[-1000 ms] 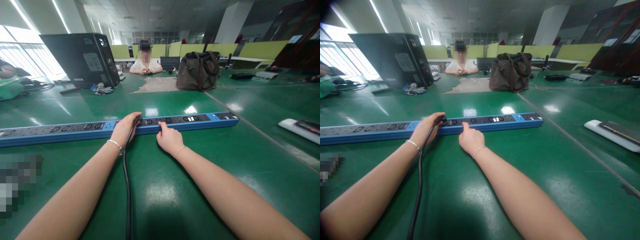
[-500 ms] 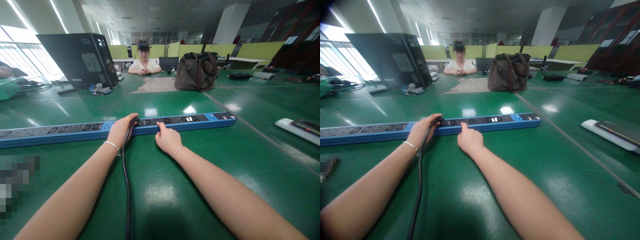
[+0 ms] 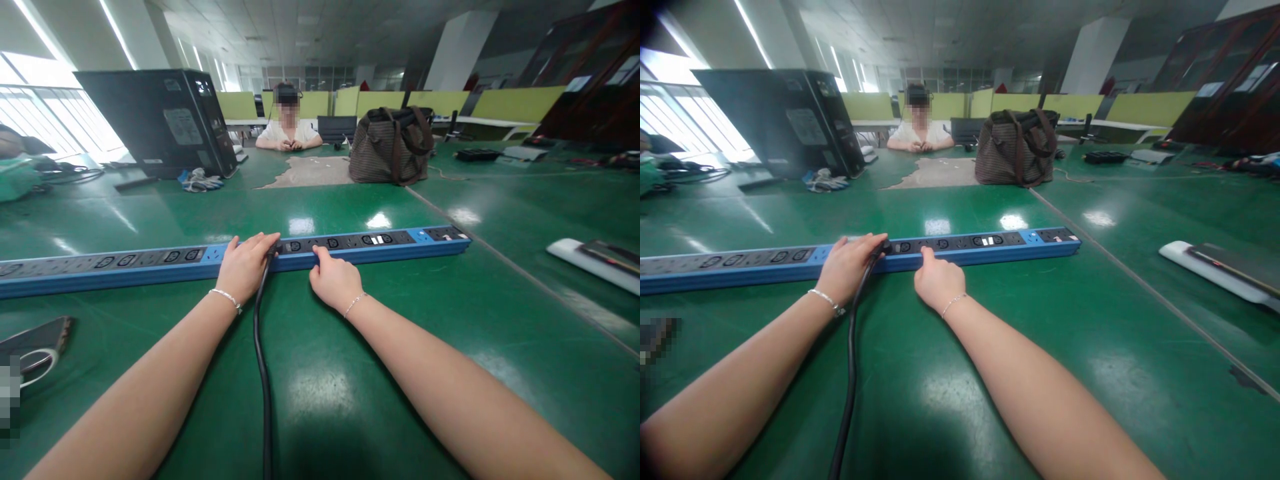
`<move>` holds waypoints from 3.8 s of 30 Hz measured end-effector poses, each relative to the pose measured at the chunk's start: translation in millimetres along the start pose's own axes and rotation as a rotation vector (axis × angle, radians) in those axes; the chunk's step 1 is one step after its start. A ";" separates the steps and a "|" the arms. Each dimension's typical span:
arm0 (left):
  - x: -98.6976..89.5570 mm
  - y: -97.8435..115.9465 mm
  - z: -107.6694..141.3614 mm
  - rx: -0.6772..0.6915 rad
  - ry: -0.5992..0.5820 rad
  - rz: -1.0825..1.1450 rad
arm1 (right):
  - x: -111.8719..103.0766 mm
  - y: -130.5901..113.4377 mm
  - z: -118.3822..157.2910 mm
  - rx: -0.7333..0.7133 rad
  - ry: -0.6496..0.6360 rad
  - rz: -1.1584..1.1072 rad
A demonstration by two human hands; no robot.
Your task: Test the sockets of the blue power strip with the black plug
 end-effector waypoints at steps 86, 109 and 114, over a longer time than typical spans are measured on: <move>10.9 -5.9 1.6 -0.018 -0.051 -0.083 | -16.6 13.2 -48.3 -0.280 0.674 -0.687; 11.9 -7.2 2.8 0.003 -0.021 -0.076 | -17.6 86.5 -31.3 -0.134 0.464 -0.427; 13.8 -7.9 2.1 -0.014 -0.023 -0.038 | -15.4 84.0 -31.9 -0.159 0.466 -0.387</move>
Point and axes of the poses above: each hand's wrist, its own z-axis away from the middle knuckle, its own x-axis out of the palm, y = z × x, the point moved 2 cm from there along -z, towards the middle knuckle, and after that the axes turned 5 degrees about -z, right-handed, at the moved point
